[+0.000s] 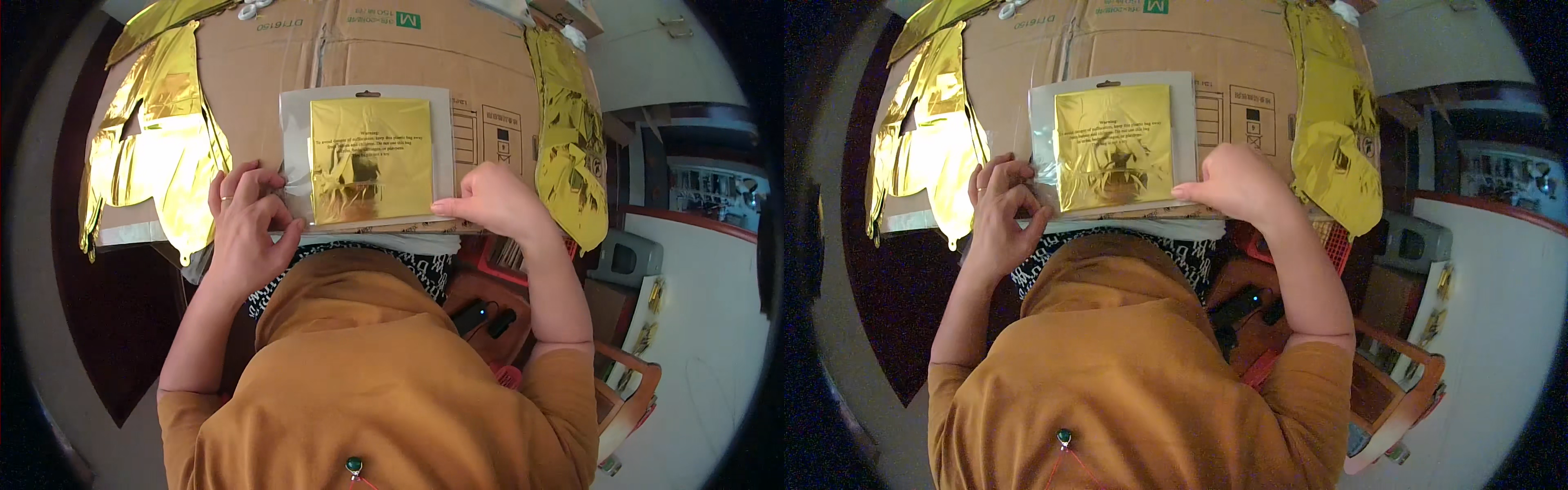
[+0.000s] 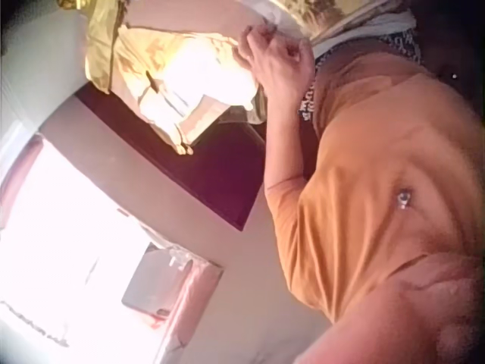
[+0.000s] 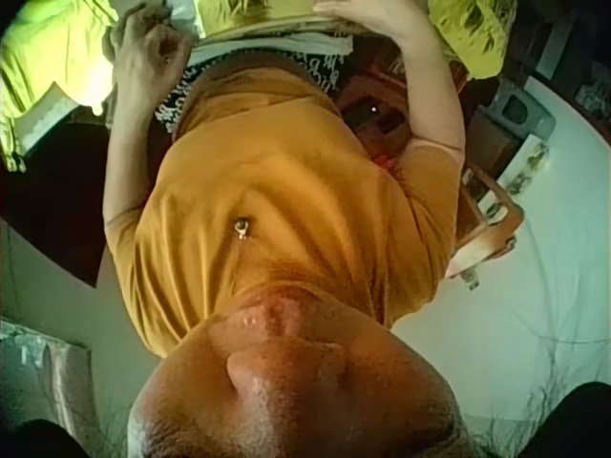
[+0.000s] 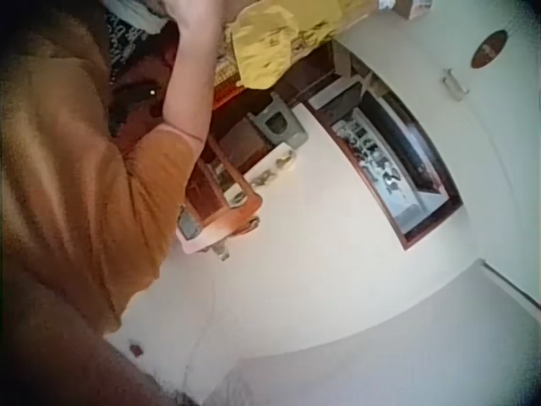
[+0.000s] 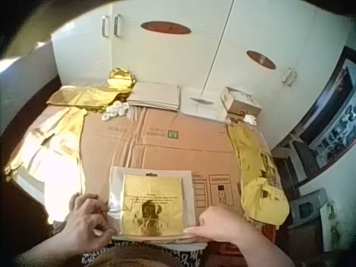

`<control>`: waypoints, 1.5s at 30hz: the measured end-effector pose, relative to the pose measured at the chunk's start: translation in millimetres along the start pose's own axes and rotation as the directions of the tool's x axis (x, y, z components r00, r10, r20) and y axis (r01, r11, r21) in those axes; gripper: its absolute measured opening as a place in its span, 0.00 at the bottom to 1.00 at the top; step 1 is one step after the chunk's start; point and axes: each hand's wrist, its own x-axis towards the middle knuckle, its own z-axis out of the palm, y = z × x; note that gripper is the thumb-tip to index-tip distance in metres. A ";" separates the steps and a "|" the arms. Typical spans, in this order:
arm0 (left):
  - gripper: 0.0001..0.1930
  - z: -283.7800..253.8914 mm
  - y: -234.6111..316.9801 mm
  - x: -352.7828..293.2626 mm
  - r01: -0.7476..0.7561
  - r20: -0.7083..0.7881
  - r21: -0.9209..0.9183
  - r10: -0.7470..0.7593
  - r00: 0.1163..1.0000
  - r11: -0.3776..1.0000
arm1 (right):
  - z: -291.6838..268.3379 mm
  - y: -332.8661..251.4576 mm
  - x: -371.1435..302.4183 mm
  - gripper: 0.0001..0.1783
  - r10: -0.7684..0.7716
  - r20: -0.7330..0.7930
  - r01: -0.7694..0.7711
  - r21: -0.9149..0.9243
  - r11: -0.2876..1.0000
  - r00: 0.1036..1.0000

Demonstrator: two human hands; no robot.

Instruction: Folding and organizing gold foil balloons on a cardboard surface.

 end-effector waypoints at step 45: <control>0.12 10.7 28.6 1.6 -0.735 -0.307 0.029 0.706 0.638 0.677 | 30.2 246.1 -213.7 0.10 0.428 -0.258 -0.470 -0.132 0.873 0.866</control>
